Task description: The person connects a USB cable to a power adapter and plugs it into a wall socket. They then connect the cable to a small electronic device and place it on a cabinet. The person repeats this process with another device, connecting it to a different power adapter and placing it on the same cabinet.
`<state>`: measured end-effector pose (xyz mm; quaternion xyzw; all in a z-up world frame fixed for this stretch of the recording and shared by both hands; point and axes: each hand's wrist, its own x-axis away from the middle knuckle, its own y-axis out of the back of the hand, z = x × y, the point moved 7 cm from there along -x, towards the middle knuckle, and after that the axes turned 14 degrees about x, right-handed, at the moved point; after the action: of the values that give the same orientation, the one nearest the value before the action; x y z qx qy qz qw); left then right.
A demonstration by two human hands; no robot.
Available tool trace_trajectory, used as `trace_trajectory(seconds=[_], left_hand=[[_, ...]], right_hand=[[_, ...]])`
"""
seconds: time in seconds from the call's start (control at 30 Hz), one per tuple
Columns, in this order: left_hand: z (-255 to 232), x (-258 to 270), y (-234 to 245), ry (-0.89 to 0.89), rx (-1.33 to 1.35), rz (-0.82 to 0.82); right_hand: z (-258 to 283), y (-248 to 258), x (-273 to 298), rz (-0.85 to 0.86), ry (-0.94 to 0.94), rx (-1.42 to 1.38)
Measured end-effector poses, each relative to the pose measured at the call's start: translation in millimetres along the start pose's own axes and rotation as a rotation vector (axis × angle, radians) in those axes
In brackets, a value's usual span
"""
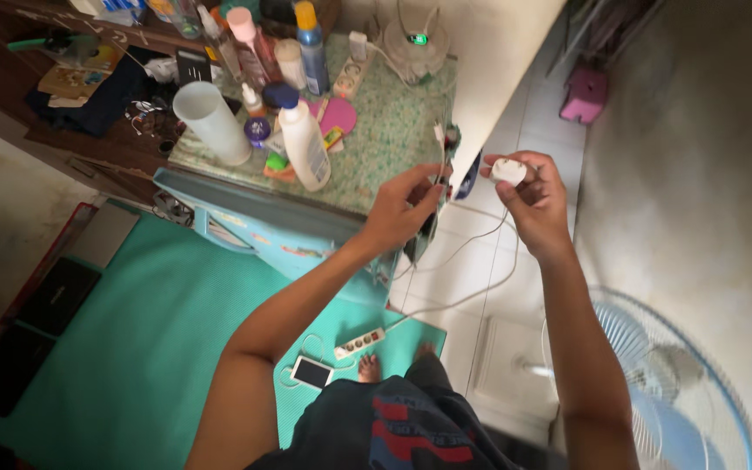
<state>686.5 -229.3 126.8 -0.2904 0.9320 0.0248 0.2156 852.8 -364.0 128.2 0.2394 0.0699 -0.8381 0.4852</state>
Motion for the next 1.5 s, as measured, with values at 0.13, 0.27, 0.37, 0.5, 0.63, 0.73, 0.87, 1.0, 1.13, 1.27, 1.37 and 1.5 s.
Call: trace_trajectory(seconds=[0.13, 0.27, 0.37, 0.5, 0.63, 0.73, 0.87, 1.0, 1.13, 1.27, 1.37, 1.5], left_hand=[[-0.1, -28.9, -7.3, -0.086, -0.108, -0.042], [-10.2, -51.5, -20.8, -0.225, -0.233, -0.084], [2.4, -72.9, -24.5, -0.107, -0.213, -0.127], [13.7, -89.5, -29.1, -0.097, -0.224, -0.200], [17.9, -95.2, -27.0, -0.124, -0.289, -0.284], [12.1, -92.3, -29.0, -0.206, -0.456, -0.320], [-2.3, -84.9, -35.5, -0.294, -0.802, -0.389], [-11.4, -76.1, -44.4, -0.340, -0.868, -0.407], [-4.0, -70.2, -44.4, -0.217, -0.675, -0.365], [31.7, -55.2, -46.4, 0.103, -0.021, -0.292], [56.7, -39.3, -48.8, 0.249, 0.398, -0.250], [71.4, -33.5, -33.7, 0.164, 0.420, -0.323]], right_hand=[[-13.3, 11.7, -38.6, 0.108, 0.010, 0.006], [-28.9, 31.8, -77.3, 0.201, -0.042, -0.001], [-43.1, 48.2, -106.0, 0.294, -0.070, -0.006], [-67.1, 62.4, -137.0, 0.336, -0.100, 0.009], [-80.2, 57.9, -156.1, 0.372, -0.087, 0.008], [-85.1, 50.1, -158.6, 0.378, -0.063, -0.041], [-87.5, 42.3, -163.7, 0.447, -0.059, -0.051], [-89.1, 40.1, -165.0, 0.506, -0.059, -0.110], [-87.5, 43.1, -164.9, 0.553, -0.018, -0.137], [-83.1, 60.2, -174.1, 0.576, -0.010, -0.031], [-67.6, 72.9, -196.9, 0.598, 0.024, 0.032], [-34.8, 67.1, -237.6, 0.698, 0.144, 0.149]])
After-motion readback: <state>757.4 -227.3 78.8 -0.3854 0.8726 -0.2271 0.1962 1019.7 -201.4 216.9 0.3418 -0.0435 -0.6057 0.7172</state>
